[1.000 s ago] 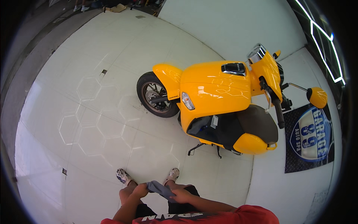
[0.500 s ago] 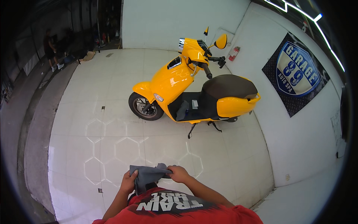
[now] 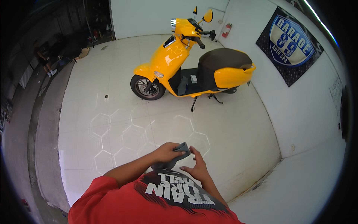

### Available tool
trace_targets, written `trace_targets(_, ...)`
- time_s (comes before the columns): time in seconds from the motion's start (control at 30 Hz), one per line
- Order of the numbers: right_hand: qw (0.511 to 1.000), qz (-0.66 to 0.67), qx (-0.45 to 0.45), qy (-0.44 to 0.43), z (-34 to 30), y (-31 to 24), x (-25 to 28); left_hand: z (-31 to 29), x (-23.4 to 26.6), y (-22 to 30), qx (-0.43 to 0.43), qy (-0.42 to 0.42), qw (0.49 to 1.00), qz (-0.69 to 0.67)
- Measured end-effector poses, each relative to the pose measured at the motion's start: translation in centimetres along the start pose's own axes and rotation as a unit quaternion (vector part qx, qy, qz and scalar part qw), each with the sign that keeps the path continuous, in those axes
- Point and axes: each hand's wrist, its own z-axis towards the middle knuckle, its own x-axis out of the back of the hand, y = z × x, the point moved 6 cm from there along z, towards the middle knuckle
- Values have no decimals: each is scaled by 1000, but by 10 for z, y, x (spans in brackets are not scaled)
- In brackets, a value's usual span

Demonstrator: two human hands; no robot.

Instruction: The person cleans a yellow scooter in a garage. They use a small brush to scrub the scooter's body and mirrors, then wipe the surfaces with a gray microfiber cloth, focusing on the front fairing, headlight area, and front fender.

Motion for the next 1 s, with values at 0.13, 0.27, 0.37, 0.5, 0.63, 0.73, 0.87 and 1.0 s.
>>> trace_targets(0.13, 968, 166, -114, -153, 26, -40, -56, -31, 32, 44, -76, -114, 990, -27)
trace_targets(0.27, 924, 283, -204, -160, 18, -51, -72, -30, 102, 42, -26, 47, 996, -74)
trace_targets(0.37, 888, 397, -223, -58, 10, -34, -58, 2, 117, 5, 91, 117, 988, -40)
trace_targets(0.5, 864, 440, -244, 10, 26, 20, -31, 63, 88, -50, 111, 103, 988, -15)
trace_targets(0.63, 949, 228, -219, 2, 73, 85, 15, 126, 61, -85, 122, 195, 971, 69)
trace_targets(0.73, 983, 117, -128, 64, 121, 118, 69, 179, 28, -97, 250, 150, 951, -107)
trace_targets(0.87, 982, -47, -94, -158, 171, 144, 95, 252, -19, -78, 268, 108, 888, -357)
trace_targets(1.0, 971, -11, -74, -226, 218, 163, 109, 315, -18, -83, 223, 128, 868, -426)
